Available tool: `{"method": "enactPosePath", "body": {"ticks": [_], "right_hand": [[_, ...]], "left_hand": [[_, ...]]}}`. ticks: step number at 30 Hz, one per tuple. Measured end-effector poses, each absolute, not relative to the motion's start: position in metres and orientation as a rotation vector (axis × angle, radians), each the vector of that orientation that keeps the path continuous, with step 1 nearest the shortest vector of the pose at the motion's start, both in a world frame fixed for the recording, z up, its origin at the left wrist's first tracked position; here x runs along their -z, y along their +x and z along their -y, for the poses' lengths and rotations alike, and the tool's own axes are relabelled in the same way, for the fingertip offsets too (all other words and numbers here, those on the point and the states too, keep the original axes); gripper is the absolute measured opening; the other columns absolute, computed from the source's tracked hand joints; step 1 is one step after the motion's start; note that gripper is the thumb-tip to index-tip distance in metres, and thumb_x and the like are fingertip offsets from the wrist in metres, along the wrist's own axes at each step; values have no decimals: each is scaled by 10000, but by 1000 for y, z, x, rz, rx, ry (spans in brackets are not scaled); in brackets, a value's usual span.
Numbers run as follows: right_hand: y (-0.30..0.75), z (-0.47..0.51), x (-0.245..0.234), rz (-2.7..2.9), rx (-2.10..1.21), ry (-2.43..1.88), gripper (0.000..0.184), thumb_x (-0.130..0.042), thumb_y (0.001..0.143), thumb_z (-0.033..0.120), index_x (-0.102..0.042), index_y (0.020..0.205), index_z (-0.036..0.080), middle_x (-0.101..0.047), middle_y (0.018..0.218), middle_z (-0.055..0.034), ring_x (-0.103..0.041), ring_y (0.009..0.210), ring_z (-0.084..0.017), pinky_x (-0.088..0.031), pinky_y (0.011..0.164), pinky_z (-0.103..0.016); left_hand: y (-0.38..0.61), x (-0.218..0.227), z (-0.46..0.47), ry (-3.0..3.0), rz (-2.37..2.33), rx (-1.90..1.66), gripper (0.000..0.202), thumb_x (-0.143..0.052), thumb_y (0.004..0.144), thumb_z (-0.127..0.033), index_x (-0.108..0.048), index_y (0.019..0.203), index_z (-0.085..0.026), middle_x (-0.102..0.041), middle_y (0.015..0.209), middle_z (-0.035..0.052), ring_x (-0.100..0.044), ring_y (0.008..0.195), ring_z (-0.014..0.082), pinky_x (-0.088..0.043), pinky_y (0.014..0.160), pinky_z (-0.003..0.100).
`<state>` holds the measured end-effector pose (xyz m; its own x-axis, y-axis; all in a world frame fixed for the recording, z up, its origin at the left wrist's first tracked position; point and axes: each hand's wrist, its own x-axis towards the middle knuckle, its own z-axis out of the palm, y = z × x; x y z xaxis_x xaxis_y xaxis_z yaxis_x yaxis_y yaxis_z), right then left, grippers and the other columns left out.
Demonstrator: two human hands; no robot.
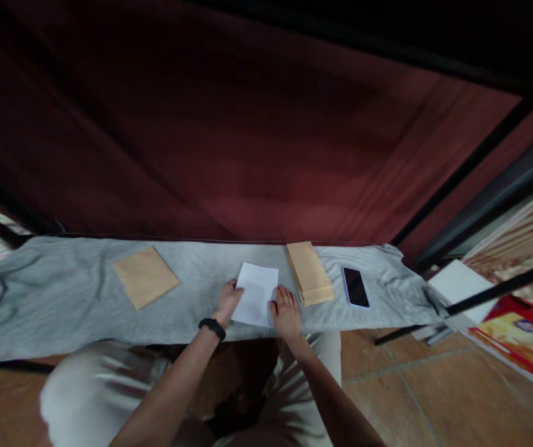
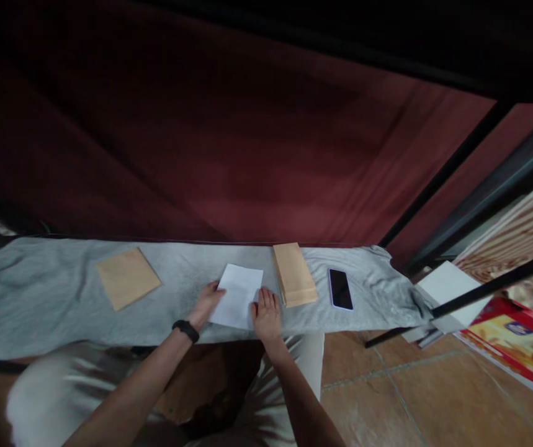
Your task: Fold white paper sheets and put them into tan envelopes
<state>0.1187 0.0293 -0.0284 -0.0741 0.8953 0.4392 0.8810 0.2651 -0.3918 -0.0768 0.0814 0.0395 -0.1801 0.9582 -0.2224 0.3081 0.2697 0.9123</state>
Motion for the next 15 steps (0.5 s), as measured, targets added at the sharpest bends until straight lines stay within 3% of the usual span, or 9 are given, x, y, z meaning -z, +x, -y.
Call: {"method": "enactPosePath", "body": {"ticks": [3,7,11,15], "right_hand": [[126,-35,24,1762,-322,-1541,461,-476,963,314,-552,1385,143,-629,1338,-144,-565,1244,-270,-384,1110,-467],[133,-49,7,1295,-863,-1305,521,-593,874,443,-582,1337,204,-700,1192,-98,-654,1045,-251,-522,923,-398],[134,-65,-27,1009,-1106,-1062,393,-716,768,428,-684,1088,202,-725,944,-37,-653,891,-215,-516,873,-354],[132,-75,-52,1108,-1064,-992,250,-683,815,402,-703,978,213,-728,976,-33,-643,953,-207,-490,937,-361]], "left_hand": [[-76,-45,-77,1127,-1537,-999,338,-668,703,-382,-674,921,-124,-702,728,53,-645,621,202,-501,591,309],[-81,-61,-71,1135,-1279,-1111,422,-714,680,-470,-686,929,-131,-718,790,56,-628,623,174,-488,594,281],[-91,-85,-73,1413,-1271,-1274,283,-704,736,-430,-707,847,-170,-724,850,50,-649,791,199,-509,753,307],[-104,-94,-78,1804,-1378,-1394,140,-677,799,-329,-722,838,-202,-726,979,69,-625,1014,238,-473,962,382]]}}
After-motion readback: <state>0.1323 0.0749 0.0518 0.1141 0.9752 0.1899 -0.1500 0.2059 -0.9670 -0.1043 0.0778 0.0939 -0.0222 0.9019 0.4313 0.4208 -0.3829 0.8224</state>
